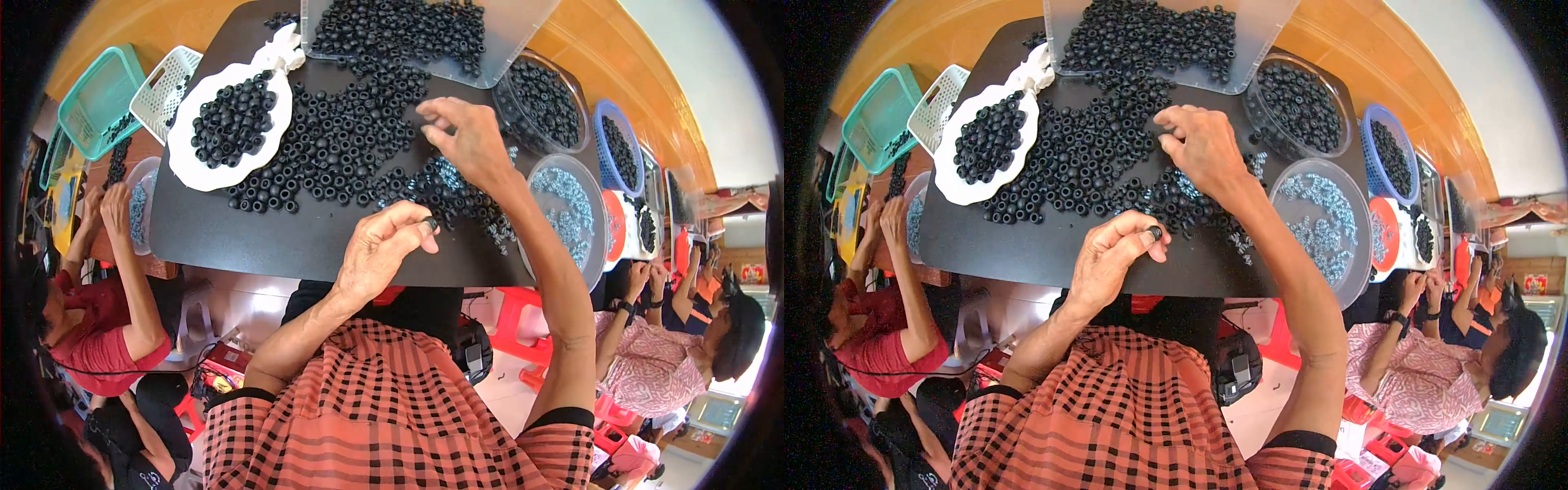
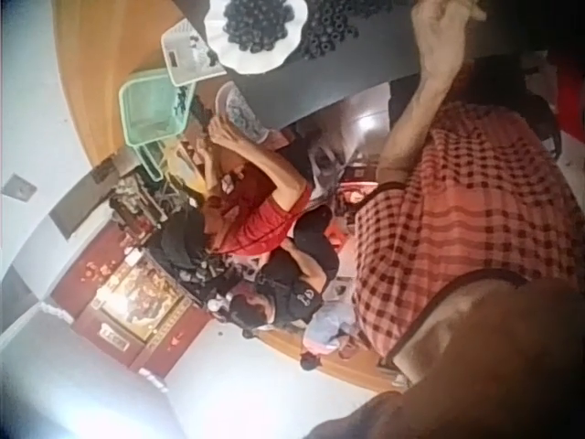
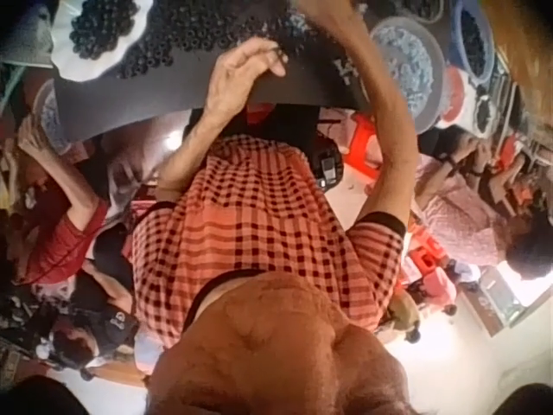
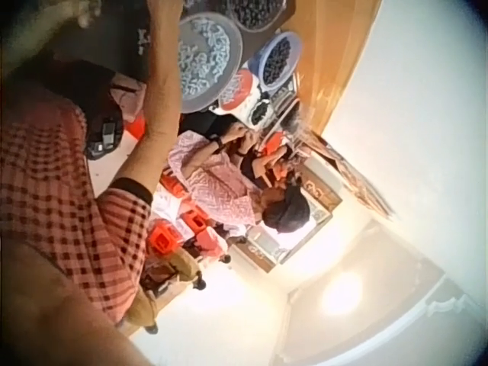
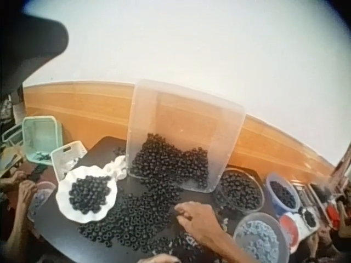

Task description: The person assembles small components by hand, picking up outer black casings and inserting patterned pieces into them before placing them on the table.

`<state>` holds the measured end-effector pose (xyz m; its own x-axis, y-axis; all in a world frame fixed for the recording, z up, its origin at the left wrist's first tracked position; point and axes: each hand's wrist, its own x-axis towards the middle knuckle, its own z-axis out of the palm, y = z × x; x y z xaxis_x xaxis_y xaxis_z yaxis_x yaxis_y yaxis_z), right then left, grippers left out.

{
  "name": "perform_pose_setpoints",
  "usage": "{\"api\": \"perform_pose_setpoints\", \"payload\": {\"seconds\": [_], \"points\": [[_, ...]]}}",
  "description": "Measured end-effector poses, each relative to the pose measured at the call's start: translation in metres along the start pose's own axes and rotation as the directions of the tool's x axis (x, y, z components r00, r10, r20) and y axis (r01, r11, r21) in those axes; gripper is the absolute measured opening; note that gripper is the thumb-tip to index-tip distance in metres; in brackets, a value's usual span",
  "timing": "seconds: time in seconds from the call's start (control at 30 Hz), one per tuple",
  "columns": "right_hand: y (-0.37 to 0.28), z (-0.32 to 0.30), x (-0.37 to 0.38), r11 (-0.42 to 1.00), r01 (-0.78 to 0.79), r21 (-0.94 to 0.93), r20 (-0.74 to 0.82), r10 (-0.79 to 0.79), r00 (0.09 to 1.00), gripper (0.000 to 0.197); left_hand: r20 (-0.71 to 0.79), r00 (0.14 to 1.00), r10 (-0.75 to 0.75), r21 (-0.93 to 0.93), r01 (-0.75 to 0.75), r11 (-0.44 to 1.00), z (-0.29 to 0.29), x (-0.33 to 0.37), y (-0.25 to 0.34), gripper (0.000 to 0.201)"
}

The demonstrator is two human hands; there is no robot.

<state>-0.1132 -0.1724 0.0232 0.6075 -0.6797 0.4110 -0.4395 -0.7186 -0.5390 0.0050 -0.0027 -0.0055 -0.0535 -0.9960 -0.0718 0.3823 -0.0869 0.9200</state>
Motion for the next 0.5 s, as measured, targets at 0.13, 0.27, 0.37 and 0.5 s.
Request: {"api": "perform_pose_setpoints", "payload": {"seconds": [0.13, 0.27, 0.37, 0.5], "points": [[0.002, 0.007, 0.003, 0.998, -0.046, -0.041, 0.081, 0.049, 0.995, 0.022, 0.004, 1.0, -0.017, 0.015, 0.017, 1.0, -0.002, -0.001, 0.001, 0.018], [-0.02, -0.005, -0.005, 0.958, -0.185, 0.22, 0.018, 0.186, 0.982, 0.02, -0.002, 1.0, 0.015, -0.109, -0.015, 0.994, -0.004, 0.0, -0.001, 0.017], [-0.036, -0.016, -0.028, 0.819, -0.347, 0.457, 0.096, 0.343, 0.935, 0.018, -0.034, 0.999, -0.011, -0.168, 0.005, 0.986, -0.004, -0.001, -0.003, 0.018], [-0.065, -0.014, -0.07, 0.639, -0.319, 0.7, 0.105, 0.35, 0.931, 0.015, -0.037, 0.999, 0.034, -0.203, -0.04, 0.978, -0.002, 0.002, -0.003, 0.017]]}}
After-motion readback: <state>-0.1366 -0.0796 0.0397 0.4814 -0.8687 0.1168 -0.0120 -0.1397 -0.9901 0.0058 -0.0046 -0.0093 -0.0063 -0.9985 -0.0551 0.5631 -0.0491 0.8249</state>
